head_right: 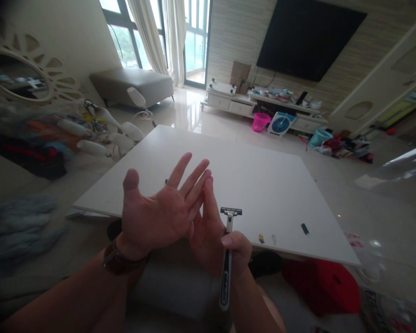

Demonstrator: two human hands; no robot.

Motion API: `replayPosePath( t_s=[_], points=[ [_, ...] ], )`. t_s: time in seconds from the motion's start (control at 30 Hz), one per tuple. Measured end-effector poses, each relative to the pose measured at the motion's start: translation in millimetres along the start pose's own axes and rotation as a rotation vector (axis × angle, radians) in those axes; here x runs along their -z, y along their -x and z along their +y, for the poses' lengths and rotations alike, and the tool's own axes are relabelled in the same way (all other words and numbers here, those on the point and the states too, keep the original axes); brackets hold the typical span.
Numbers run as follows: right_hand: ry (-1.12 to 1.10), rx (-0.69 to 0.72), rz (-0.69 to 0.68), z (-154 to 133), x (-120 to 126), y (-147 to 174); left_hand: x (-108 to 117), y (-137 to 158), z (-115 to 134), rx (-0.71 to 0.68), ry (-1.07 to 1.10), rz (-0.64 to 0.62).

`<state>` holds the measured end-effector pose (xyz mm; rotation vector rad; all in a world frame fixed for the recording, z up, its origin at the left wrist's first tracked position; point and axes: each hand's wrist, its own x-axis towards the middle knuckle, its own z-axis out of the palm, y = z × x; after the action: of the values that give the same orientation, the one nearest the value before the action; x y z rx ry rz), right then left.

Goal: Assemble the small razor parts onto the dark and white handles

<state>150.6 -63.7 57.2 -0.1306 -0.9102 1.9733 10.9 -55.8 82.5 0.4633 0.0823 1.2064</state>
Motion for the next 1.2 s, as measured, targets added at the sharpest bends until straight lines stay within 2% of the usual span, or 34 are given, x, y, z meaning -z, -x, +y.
replayPosePath(
  t_s=[0.33,0.57,0.7,1.03,1.2],
  points=[
    [-0.021,-0.014,0.014,-0.7,-0.6,0.3,0.6,0.1,-0.2,-0.004,0.01,-0.032],
    [-0.017,-0.005,0.125,5.8,7.2,4.0,2.7,0.0,0.3,0.012,0.03,-0.038],
    [-0.027,0.023,0.101,7.3,6.4,2.1,2.8,-0.1,0.2,0.009,0.031,-0.05],
    [0.281,0.131,0.142,8.7,15.3,1.1,2.4,1.2,-0.3,0.001,0.024,-0.083],
    [0.432,0.105,0.17,8.2,17.9,0.6,2.5,0.9,-0.6,-0.001,0.006,-0.083]
  ],
)
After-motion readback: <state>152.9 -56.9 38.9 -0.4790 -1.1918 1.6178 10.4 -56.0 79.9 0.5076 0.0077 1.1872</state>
